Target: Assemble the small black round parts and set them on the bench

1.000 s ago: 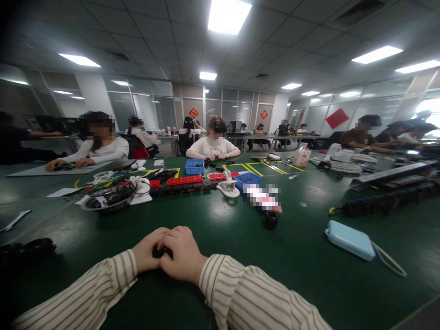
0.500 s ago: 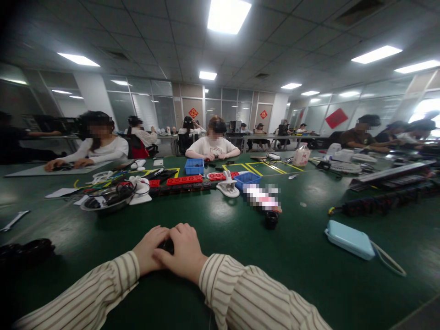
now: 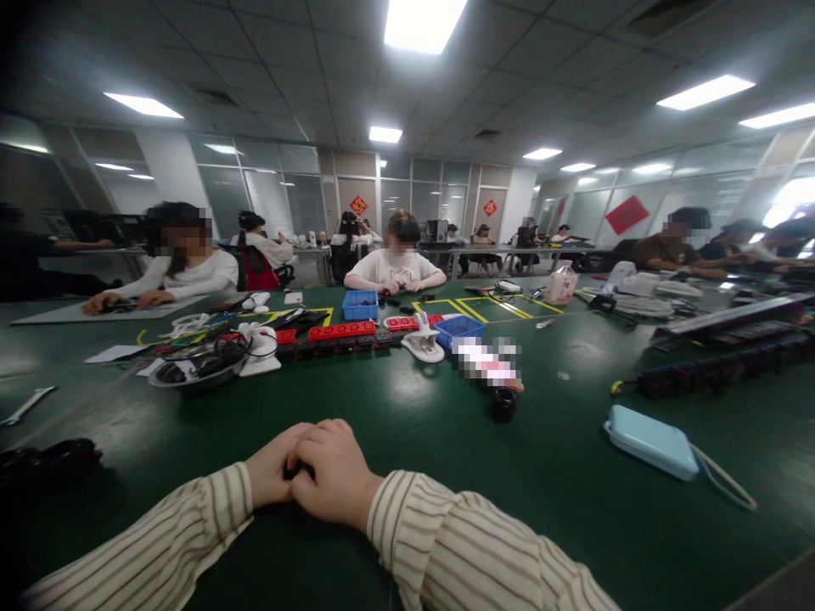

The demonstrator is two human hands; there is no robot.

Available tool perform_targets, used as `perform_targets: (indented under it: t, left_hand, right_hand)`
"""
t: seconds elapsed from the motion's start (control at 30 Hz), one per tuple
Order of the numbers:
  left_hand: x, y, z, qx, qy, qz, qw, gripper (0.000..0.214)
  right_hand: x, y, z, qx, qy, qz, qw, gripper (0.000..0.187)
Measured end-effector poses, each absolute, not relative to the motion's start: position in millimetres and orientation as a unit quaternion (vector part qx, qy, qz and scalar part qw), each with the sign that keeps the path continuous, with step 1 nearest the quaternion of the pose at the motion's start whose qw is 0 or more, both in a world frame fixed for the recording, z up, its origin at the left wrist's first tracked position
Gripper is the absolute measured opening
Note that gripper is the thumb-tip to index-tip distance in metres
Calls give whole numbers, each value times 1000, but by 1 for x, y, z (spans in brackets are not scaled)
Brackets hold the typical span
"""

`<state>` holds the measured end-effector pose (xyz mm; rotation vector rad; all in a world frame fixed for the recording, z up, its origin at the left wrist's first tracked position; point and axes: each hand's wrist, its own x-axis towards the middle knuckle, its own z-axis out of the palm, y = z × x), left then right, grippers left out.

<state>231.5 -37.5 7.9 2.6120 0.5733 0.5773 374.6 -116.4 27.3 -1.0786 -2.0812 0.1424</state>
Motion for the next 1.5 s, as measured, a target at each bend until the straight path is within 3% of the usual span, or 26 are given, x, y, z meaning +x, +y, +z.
perform_targets:
  t: [0.3, 0.5, 0.77, 0.93, 1.13, 1.5]
  left_hand:
    - [233, -38, 2, 935, 261, 210, 114, 63]
    - [233, -38, 8, 938, 251, 209, 119, 36]
    - [232, -40, 14, 934, 204, 209, 204, 24]
    - [231, -37, 7, 923, 219, 228, 221, 51]
    - [233, -38, 3, 934, 260, 214, 117, 62]
    - [233, -40, 14, 932, 220, 218, 188, 27]
  right_hand:
    - [376, -116, 27, -512, -764, 48, 390, 30]
    - [375, -112, 24, -535, -756, 38, 375, 20]
    - [375, -116, 26, -443, -804, 58, 391, 13]
    - [377, -119, 30, -413, -809, 72, 413, 26]
    - [379, -114, 26, -493, -770, 58, 401, 35]
    - [377, -114, 27, -477, -792, 39, 379, 14]
